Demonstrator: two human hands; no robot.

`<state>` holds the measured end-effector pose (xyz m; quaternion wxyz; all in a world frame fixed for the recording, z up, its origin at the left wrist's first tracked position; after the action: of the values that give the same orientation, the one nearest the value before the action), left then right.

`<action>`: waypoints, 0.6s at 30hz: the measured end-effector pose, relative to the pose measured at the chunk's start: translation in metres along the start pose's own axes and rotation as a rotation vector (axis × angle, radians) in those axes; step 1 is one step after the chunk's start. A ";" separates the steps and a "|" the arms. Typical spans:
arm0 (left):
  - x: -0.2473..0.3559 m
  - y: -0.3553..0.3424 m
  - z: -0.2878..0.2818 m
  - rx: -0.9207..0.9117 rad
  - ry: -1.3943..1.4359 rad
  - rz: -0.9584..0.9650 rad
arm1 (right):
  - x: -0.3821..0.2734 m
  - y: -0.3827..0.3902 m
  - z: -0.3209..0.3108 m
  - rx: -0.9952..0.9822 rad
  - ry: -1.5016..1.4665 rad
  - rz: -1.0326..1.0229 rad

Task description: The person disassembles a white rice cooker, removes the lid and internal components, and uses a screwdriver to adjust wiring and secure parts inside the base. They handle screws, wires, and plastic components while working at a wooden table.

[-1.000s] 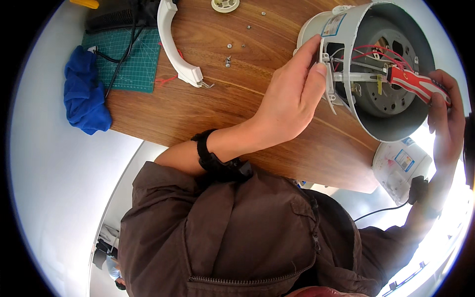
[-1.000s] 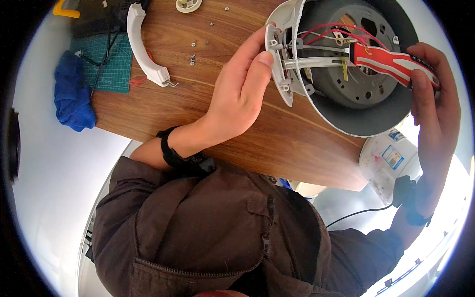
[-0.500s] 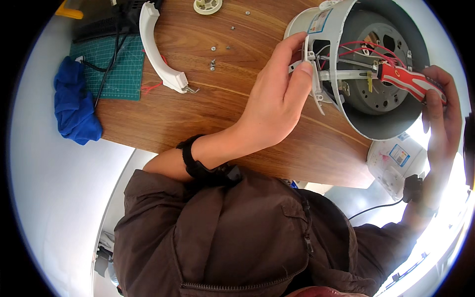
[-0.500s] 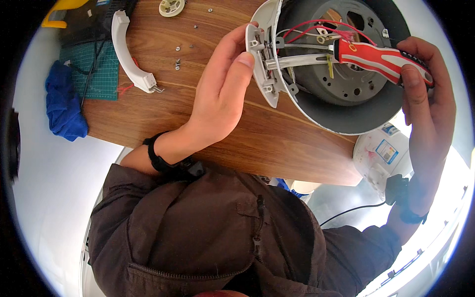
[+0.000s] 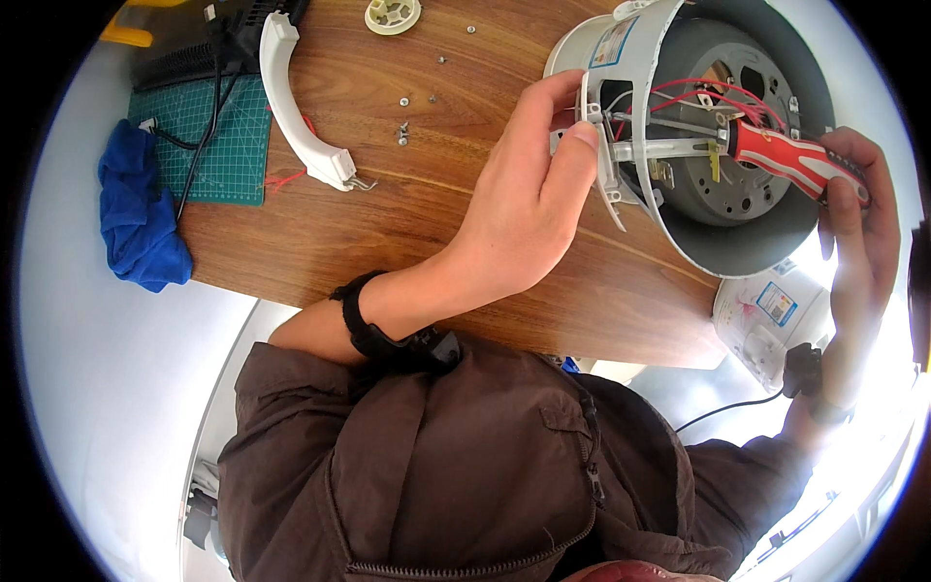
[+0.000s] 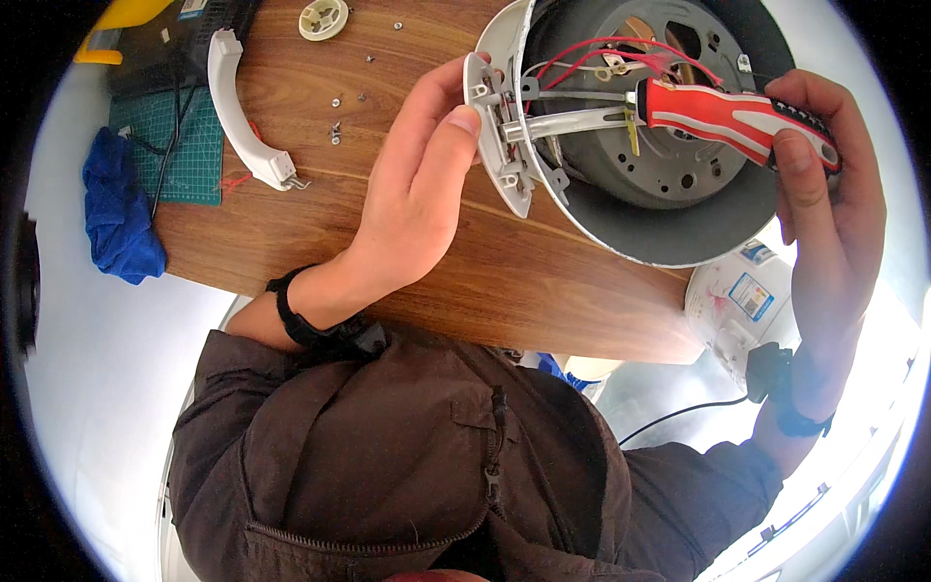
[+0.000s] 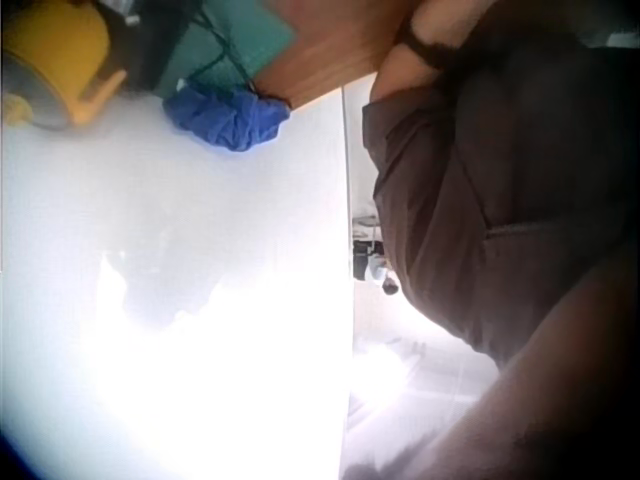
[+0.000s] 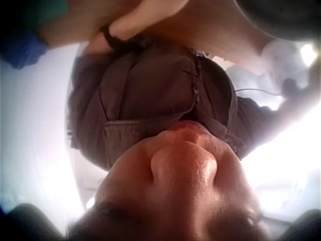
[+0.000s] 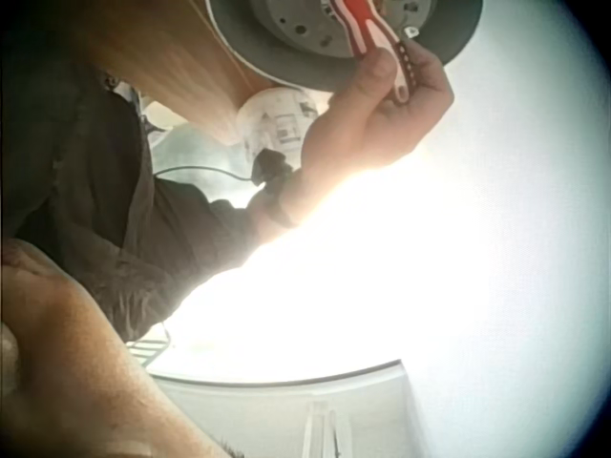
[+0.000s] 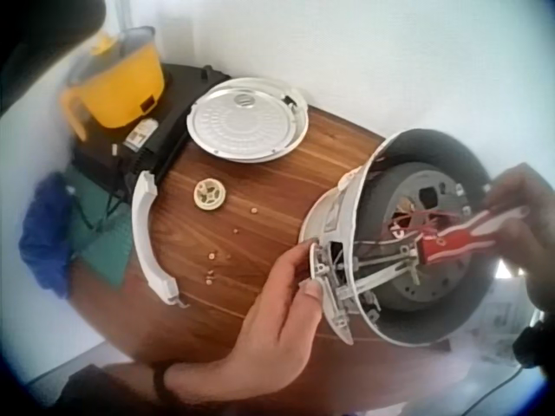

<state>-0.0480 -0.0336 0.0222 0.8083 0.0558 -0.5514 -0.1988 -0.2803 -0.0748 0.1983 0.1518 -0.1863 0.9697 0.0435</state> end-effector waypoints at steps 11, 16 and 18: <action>-0.004 0.003 0.000 -0.025 0.033 -0.055 | -0.002 0.004 0.007 0.015 -0.019 0.072; -0.004 0.003 0.002 -0.029 0.006 0.005 | 0.007 0.007 0.004 -0.033 -0.024 0.113; -0.004 0.003 0.002 -0.040 -0.003 0.012 | 0.011 0.008 0.003 -0.037 -0.034 0.096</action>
<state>-0.0501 -0.0289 0.0199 0.8096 0.0361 -0.5488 -0.2050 -0.2921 -0.0709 0.1919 0.1626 -0.1415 0.9739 0.0717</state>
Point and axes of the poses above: each hand's wrist, its own y-axis away from the middle knuckle, its own z-axis out of the palm, x = y × z, the point moved 7 cm from there along -y, towards the middle knuckle, and after that the axes turned 14 degrees about -z, right-handed, at the moved point
